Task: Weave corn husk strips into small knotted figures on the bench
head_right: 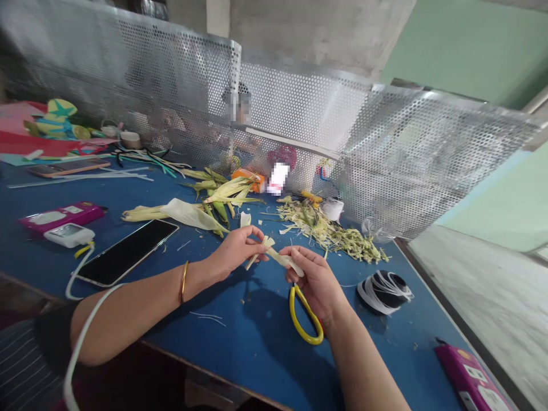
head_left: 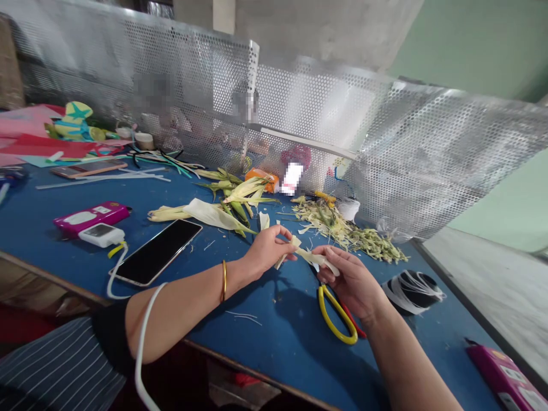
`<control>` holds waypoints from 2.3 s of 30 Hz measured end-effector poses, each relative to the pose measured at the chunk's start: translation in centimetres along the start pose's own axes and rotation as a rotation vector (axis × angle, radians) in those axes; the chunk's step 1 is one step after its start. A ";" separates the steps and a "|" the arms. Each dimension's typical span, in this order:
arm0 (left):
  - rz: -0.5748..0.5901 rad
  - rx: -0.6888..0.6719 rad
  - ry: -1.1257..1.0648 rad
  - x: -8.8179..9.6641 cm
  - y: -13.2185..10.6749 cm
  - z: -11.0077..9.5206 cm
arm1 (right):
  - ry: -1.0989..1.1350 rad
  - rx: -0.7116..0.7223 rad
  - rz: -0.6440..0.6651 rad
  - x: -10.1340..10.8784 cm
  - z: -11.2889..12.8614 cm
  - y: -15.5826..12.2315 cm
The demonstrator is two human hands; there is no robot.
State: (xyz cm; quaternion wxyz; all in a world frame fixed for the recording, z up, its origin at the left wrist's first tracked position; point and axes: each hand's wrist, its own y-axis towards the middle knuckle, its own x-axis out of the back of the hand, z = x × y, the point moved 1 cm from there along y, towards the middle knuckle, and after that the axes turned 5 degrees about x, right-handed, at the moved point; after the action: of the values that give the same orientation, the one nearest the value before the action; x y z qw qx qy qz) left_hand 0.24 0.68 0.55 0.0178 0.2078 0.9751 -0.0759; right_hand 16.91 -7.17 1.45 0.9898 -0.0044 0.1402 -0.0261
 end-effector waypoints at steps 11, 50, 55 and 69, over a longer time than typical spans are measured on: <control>0.048 0.147 -0.156 -0.4 0.2 0.1 | 0.131 -0.061 -0.061 0.9 0.4 0.6; 0.256 0.139 -0.230 -0.5 0.7 0.8 | -0.153 0.313 0.007 0.1 -0.3 0.1; 0.267 0.087 -0.160 -0.6 0.5 0.9 | -0.376 0.349 -0.162 0.2 -0.7 0.2; 0.235 0.061 -0.087 -1.0 0.0 1.0 | -0.611 0.301 -0.208 -0.1 -1.1 0.2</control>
State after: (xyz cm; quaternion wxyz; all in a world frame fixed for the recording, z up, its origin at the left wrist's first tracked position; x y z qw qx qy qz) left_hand 1.16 0.09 -0.40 0.0625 0.3176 0.9396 -0.1116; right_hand 16.56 -7.00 0.44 0.9677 0.1194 -0.1687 -0.1444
